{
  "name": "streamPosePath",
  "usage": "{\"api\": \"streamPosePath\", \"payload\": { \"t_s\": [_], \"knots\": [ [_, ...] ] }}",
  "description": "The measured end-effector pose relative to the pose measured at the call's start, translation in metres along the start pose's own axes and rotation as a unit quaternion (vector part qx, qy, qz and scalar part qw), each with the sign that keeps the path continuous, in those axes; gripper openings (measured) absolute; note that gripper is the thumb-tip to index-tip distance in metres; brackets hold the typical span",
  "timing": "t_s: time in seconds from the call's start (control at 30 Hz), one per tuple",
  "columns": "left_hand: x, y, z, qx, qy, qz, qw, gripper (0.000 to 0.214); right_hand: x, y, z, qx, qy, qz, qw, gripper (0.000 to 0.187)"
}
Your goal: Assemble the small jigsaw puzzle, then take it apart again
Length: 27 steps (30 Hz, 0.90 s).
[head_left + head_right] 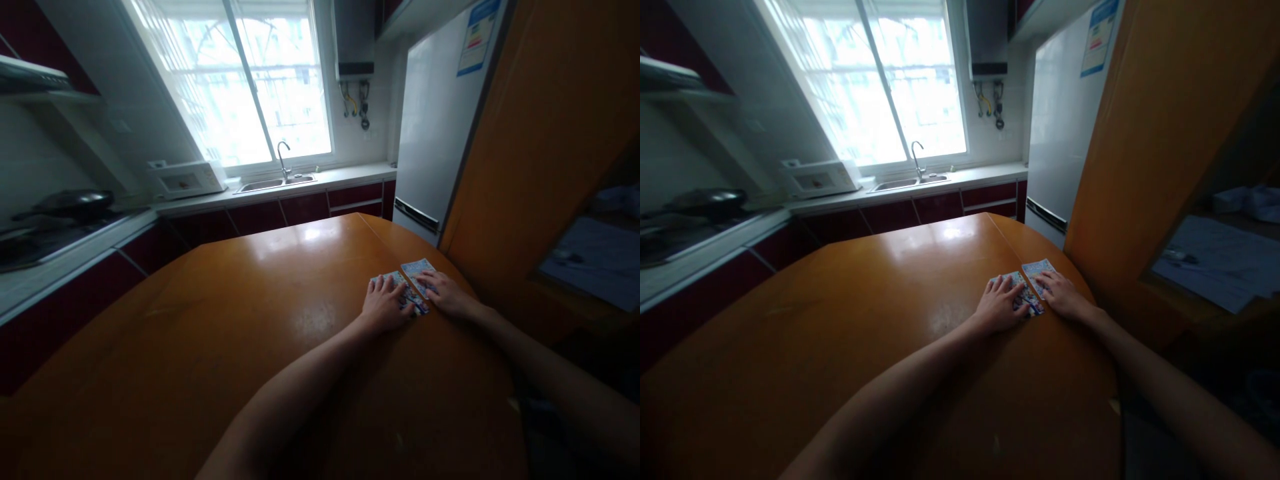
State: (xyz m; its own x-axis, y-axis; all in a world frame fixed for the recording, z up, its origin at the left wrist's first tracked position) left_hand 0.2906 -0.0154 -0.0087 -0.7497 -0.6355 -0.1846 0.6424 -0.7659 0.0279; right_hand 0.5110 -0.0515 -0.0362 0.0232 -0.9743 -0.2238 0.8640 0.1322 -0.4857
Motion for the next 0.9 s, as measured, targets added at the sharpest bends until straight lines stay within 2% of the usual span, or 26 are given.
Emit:
{"api": "streamPosePath", "payload": {
  "t_s": [0.17,0.27,0.37,0.43,0.53,0.67,0.73,0.8,0.9],
  "knots": [
    [-0.004,-0.002,0.000,-0.003,-0.013,0.006,1.000,0.068,-0.002,0.001,0.002,-0.004,0.006,0.005,1.000,0.048],
    [-0.004,-0.004,0.006,0.014,0.010,0.010,1.000,0.069,-0.005,-0.010,0.011,0.002,0.024,-0.005,1.000,0.043],
    [0.003,-0.016,0.019,0.021,0.029,0.015,0.999,0.066,-0.013,-0.029,0.022,-0.018,0.086,-0.011,0.996,0.037],
    [0.015,-0.035,0.031,0.012,0.031,0.023,0.999,0.067,-0.019,-0.048,0.026,-0.050,0.133,-0.008,0.990,0.035],
    [0.045,-0.080,0.047,-0.018,0.020,0.052,0.998,0.066,-0.028,-0.089,0.021,-0.090,0.155,0.024,0.983,0.032],
    [0.107,-0.151,0.061,-0.065,-0.012,0.125,0.990,0.064,-0.032,-0.156,-0.010,-0.142,0.106,0.086,0.980,0.032],
    [0.141,-0.178,0.067,-0.079,-0.040,0.165,0.982,0.064,-0.032,-0.187,-0.031,-0.158,0.071,0.115,0.978,0.035],
    [0.171,-0.194,0.073,-0.088,-0.053,0.200,0.974,0.065,-0.033,-0.214,-0.052,-0.164,0.039,0.132,0.977,0.038],
    [0.202,-0.196,0.077,-0.087,-0.068,0.215,0.970,0.065,-0.037,-0.243,-0.080,-0.160,-0.010,0.142,0.977,0.040]
  ]
}}
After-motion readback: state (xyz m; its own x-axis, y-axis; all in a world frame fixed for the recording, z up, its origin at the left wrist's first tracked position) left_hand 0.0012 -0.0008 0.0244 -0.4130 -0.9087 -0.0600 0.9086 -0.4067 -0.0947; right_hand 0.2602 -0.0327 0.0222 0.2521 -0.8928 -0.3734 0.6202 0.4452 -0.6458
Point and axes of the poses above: each hand's wrist, its own x-axis away from the middle knuckle, its own z-axis out of the back of the hand, y = z × x, the point moved 2 cm from there along -x, towards the middle knuckle, and after that the axes turned 12 degrees about -x, right-handed, at the moved point
